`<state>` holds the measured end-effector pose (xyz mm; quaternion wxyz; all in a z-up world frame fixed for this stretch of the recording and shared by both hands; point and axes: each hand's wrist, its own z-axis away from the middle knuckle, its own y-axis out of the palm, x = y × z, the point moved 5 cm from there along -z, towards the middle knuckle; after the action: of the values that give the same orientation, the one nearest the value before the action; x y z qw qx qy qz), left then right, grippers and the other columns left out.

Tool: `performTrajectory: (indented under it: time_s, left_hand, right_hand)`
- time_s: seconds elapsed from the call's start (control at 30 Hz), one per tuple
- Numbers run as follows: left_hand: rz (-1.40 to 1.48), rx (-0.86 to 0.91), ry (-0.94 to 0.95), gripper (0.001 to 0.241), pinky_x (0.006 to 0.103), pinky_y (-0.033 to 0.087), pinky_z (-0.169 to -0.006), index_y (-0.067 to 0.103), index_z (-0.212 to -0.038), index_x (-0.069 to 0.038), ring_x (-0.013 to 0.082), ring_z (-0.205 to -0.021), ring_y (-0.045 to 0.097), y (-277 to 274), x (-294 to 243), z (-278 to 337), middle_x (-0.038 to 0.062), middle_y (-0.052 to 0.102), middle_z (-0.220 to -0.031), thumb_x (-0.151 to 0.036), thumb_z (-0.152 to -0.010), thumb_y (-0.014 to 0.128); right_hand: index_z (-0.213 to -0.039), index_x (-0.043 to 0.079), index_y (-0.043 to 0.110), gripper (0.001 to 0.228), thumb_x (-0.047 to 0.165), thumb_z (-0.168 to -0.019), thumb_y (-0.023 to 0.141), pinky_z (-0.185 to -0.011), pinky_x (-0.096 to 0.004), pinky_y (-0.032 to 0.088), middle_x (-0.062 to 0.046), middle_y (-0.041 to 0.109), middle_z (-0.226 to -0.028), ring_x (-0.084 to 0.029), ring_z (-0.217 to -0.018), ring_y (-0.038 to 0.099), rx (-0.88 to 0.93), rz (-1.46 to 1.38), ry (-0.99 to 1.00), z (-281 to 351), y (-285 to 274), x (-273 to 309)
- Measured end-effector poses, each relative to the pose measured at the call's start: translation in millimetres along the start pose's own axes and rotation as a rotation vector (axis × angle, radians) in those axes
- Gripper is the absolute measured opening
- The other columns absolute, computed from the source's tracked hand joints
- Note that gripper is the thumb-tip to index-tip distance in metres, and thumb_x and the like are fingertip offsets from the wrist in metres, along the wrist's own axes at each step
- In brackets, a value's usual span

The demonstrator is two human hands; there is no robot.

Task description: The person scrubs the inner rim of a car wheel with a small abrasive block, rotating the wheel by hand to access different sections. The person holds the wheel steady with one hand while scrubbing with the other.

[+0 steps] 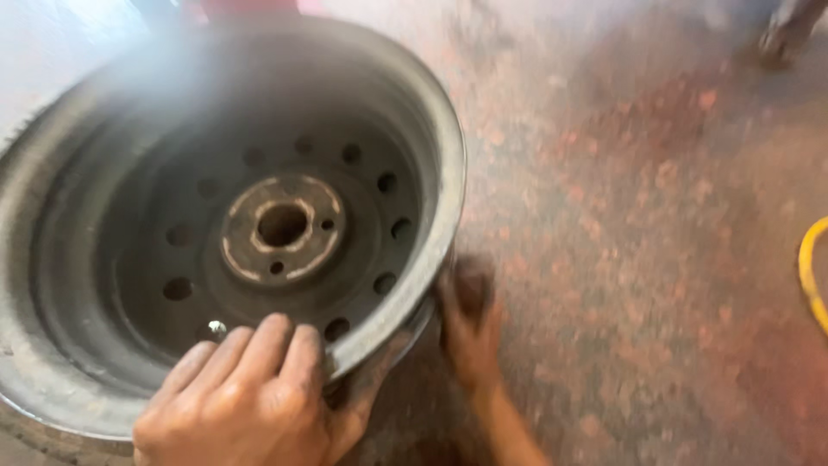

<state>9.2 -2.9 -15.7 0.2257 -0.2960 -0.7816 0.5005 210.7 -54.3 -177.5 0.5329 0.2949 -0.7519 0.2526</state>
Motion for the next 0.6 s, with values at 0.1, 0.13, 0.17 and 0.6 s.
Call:
performTrajectory:
  time_s: [0.1, 0.13, 0.17, 0.6]
  left_hand:
    - [-0.020, 0.036, -0.018, 0.065, 0.0310, 0.056, -0.063, 0.076, -0.076, -0.010, 0.0188, -0.065, 0.071, 13.3, 6.3, 5.4, 0.005, 0.076, -0.079, -0.075, -0.074, 0.068]
    - [-0.015, 0.090, -0.041, 0.062, 0.0330, 0.056, -0.062, 0.075, -0.075, -0.010, 0.0194, -0.066, 0.072, 13.7, 7.2, 13.0, 0.004, 0.075, -0.077, -0.072, -0.075, 0.071]
    - [-0.011, 0.144, -0.064, 0.059, 0.0350, 0.056, -0.062, 0.075, -0.075, -0.010, 0.0200, -0.067, 0.073, 13.2, 8.0, 20.0, 0.004, 0.074, -0.075, -0.069, -0.075, 0.074]
    - [0.029, 0.093, -0.007, 0.044, 0.0369, 0.055, -0.063, 0.071, -0.077, -0.013, 0.0203, -0.069, 0.072, 28.6, 12.6, 15.3, 0.009, 0.076, -0.086, -0.056, -0.071, 0.080]
  right_hand:
    - [-0.117, 0.000, 0.065, 0.022, 0.018, -0.108, 0.058, -0.080, -0.039, 0.056, -0.015, 0.071, -0.104, -0.022, -0.091, 0.067, 0.090, -0.064, 0.051, -64.7, -7.5, -21.8]
    - [-0.114, -0.002, 0.067, 0.022, 0.018, -0.109, 0.059, -0.076, -0.041, 0.055, -0.018, 0.071, -0.099, -0.025, -0.085, 0.064, 0.112, -0.097, 0.128, -71.9, -6.1, -27.3]
    - [-0.112, -0.005, 0.069, 0.024, 0.017, -0.111, 0.059, -0.073, -0.042, 0.053, -0.021, 0.070, -0.095, -0.028, -0.079, 0.062, 0.134, -0.131, 0.205, -70.3, -4.2, -31.0]
    - [-0.112, -0.003, 0.060, 0.014, 0.009, -0.106, 0.058, -0.088, -0.038, 0.057, -0.019, 0.064, -0.109, -0.024, -0.097, 0.065, 0.182, -0.096, -0.152, -44.6, -10.2, -16.2]
